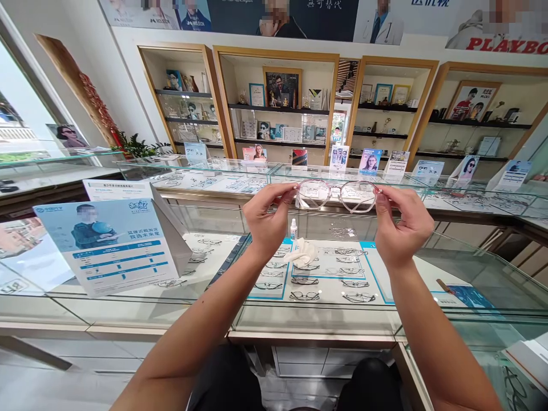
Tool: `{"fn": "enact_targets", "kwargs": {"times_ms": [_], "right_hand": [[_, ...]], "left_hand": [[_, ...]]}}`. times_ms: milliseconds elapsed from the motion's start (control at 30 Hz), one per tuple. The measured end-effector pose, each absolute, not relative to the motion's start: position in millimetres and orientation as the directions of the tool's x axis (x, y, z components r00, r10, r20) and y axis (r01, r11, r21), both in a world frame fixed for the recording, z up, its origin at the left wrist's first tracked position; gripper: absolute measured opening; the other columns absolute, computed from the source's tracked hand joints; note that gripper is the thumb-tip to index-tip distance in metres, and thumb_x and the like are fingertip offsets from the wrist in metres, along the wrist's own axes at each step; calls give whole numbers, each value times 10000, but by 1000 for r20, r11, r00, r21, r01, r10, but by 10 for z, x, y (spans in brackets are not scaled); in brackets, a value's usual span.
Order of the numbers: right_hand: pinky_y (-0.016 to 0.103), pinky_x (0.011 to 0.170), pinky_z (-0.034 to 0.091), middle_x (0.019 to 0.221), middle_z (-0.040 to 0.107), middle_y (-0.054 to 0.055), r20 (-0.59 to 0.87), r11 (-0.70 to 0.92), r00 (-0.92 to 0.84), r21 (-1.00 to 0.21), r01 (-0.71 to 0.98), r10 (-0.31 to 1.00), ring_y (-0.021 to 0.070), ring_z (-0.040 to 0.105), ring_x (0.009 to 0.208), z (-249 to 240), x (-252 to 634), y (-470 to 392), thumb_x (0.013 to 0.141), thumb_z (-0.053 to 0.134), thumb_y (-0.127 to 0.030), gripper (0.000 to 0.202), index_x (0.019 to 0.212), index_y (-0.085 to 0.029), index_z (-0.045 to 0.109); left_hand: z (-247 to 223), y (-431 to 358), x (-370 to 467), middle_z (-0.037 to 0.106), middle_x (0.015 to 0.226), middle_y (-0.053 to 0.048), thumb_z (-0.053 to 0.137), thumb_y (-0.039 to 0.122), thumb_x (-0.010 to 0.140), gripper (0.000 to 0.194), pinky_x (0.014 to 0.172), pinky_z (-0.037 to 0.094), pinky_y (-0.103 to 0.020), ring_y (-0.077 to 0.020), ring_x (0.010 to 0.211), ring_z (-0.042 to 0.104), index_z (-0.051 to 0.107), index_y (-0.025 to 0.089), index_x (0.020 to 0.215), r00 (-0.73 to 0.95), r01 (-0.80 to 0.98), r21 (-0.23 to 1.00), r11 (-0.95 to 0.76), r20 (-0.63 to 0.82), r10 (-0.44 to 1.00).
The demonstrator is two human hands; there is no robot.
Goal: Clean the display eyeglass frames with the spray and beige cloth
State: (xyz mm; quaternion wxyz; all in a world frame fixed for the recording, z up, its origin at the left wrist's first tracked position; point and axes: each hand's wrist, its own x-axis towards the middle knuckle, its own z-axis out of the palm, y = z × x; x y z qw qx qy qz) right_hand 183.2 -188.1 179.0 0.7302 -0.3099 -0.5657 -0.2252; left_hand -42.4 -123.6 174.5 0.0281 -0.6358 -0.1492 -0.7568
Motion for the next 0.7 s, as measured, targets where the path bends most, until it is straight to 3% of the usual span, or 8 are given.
{"fn": "enact_targets", "kwargs": {"times_ms": [167,433,567,700], "right_hand": [[406,748,586,912,758,24,972,709,233,-166,685,2,225,693,851,1809,1792,-1921,961,689,-271,147,1051,-327,792],[378,717,557,926,722,36,944,693,293,-311,650,149,206,660,845,1815,1800,-1853,959,665,-343,134,1000,-280,777],[343,698,530,870,692,25,890,702,331,-452,550,314,175,621,783,1727,1909,-1663,937,688,-365,152,944,-244,779],[352,747,562,895,744,34,789,695,310,-614,375,530,174,656,789,1562,2030,-1436,937,684,-414,216,995,-226,772]], "left_hand": [[1678,-1141,-409,786,952,-27,707,236,946,120,730,601,-291,-146,867,737,784,252,1036,-205,164,278,-947,948,242],[1592,-1110,-397,782,942,-37,719,294,939,134,712,591,-266,-136,832,733,778,223,1036,-165,132,392,-910,914,370],[1583,-1104,-403,776,911,-36,731,306,928,132,685,568,-245,-121,798,712,786,213,1002,-133,187,386,-903,921,366],[1546,-1038,-413,783,901,-29,729,265,927,98,668,562,-248,-127,812,711,794,233,992,-105,245,303,-921,953,286]]}}
